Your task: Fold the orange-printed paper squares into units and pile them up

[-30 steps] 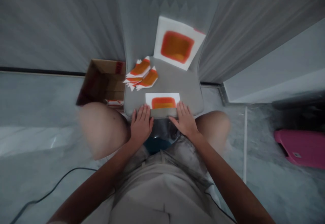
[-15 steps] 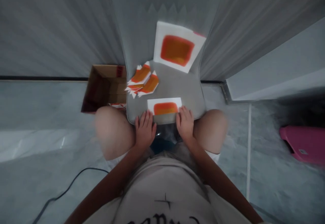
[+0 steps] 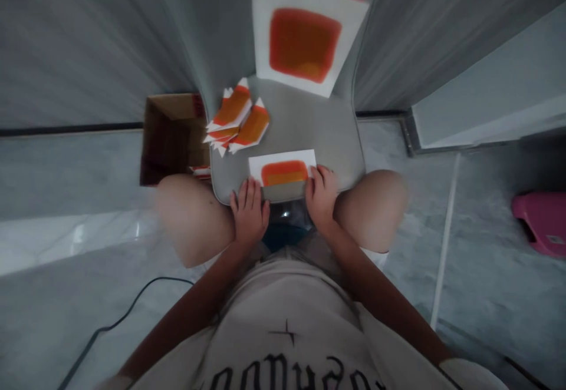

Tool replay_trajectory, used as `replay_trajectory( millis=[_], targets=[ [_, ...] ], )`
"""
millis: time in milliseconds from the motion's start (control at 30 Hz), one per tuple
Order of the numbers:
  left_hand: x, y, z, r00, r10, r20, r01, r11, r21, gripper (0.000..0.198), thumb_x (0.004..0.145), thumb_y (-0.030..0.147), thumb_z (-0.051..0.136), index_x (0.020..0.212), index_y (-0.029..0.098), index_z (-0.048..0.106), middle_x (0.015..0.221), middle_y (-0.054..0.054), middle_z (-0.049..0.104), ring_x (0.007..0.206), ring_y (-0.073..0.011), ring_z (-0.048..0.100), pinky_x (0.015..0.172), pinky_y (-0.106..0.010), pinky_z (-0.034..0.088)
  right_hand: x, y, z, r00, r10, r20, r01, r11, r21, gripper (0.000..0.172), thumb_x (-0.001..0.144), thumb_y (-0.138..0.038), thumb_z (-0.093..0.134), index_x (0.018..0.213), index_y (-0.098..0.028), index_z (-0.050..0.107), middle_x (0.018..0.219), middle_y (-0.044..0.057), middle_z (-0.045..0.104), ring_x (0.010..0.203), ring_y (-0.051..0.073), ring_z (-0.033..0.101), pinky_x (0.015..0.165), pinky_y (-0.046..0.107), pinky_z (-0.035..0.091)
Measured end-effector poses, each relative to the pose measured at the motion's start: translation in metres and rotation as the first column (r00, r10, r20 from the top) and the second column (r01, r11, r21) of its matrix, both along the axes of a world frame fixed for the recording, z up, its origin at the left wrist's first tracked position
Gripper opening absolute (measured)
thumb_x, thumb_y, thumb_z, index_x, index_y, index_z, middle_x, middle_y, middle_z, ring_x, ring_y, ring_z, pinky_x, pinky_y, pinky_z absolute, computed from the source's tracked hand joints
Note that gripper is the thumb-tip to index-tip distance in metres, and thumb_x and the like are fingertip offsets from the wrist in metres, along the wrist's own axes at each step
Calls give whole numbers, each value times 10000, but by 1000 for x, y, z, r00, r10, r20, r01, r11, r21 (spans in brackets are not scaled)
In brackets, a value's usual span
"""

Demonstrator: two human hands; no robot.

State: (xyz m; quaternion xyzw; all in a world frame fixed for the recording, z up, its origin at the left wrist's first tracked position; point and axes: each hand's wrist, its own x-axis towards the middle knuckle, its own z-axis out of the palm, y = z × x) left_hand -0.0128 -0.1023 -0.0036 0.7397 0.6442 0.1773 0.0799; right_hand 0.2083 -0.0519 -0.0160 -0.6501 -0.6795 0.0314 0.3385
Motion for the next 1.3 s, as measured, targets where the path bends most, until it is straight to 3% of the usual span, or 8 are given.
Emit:
replay_trajectory(
  millis=[400, 567, 733, 900, 1000, 1067, 1200, 1300],
  targets=[
    [2, 1, -2, 999, 23, 33, -23, 1000, 0, 649, 1072, 382, 397, 1671, 145, 318, 1698, -160, 378, 1615, -330, 287, 1329, -616, 73, -1, 8, 13, 993, -65, -95, 43, 974, -221, 554, 1095, -384, 303, 1549, -152, 520, 1479, 215, 546, 1425, 364, 462, 1214, 609, 355],
    [2, 2, -3, 999, 27, 26, -28, 998, 50, 655, 1057, 368, 426, 1669, 156, 330, 1685, -144, 408, 1594, -336, 329, 1321, -607, 99, 2, 47, 32, 985, 172, -7, -170, 965, -199, 670, 1082, -494, 417, 1645, -136, 347, 1674, 197, 360, 1579, 349, 287, 1288, 582, 274],
    [6, 6, -2, 998, 50, 46, -53, 996, 68, 657, 1037, 350, 458, 1660, 169, 357, 1672, -125, 437, 1572, -343, 361, 1315, -597, 109, 4, 93, 43, 913, 401, 74, -356, 872, -337, 701, 937, -475, 732, 1495, -88, 558, 1606, 226, 456, 1559, 408, 308, 1296, 600, 232],
    [7, 6, 0, 993, 87, 85, -94, 991, 90, 675, 1028, 369, 485, 1655, 154, 361, 1681, -156, 418, 1541, -349, 407, 1301, -586, 171, 6, 103, 46, 896, 440, 66, -410, 874, -259, 356, 942, -377, 725, 1241, -184, 723, 1449, 142, 609, 1406, 356, 497, 1241, 595, 322],
    [4, 4, 4, 989, 123, 87, -134, 982, 132, 634, 1003, 392, 544, 1587, 151, 485, 1661, -189, 440, 1518, -379, 428, 1269, -582, 253, 8, 91, 48, 922, 386, 41, -370, 906, -206, 224, 960, -344, 679, 1108, -194, 755, 1323, 139, 673, 1273, 337, 582, 1140, 543, 436],
    [4, 4, 8, 990, 111, 91, -125, 979, 159, 535, 996, 361, 564, 1501, 186, 596, 1578, -172, 548, 1466, -371, 485, 1234, -556, 320, 9, 78, 49, 953, 301, 26, -290, 936, -198, 219, 956, -347, 668, 1057, -178, 764, 1213, 154, 707, 1180, 340, 615, 1057, 511, 487],
    [15, 10, 19, 983, -143, 115, 131, 986, 104, 427, 1023, 282, 508, 1416, 239, 671, 1415, -109, 682, 1322, -294, 597, 1149, -463, 418, 12, 46, 51, 996, 73, -46, -83, 962, -261, 293, 961, -403, 618, 987, -154, 772, 1034, 166, 743, 1012, 335, 661, 964, 492, 518],
    [30, 21, 27, 970, -208, 123, 202, 978, 55, 432, 1051, 316, 475, 1438, 233, 648, 1441, -110, 669, 1316, -292, 590, 1113, -477, 412, 16, 22, 54, 971, -62, -230, -39, 911, -410, 355, 950, -470, 596, 1000, -164, 769, 907, 120, 764, 834, 281, 686, 848, 428, 545]
  ],
)
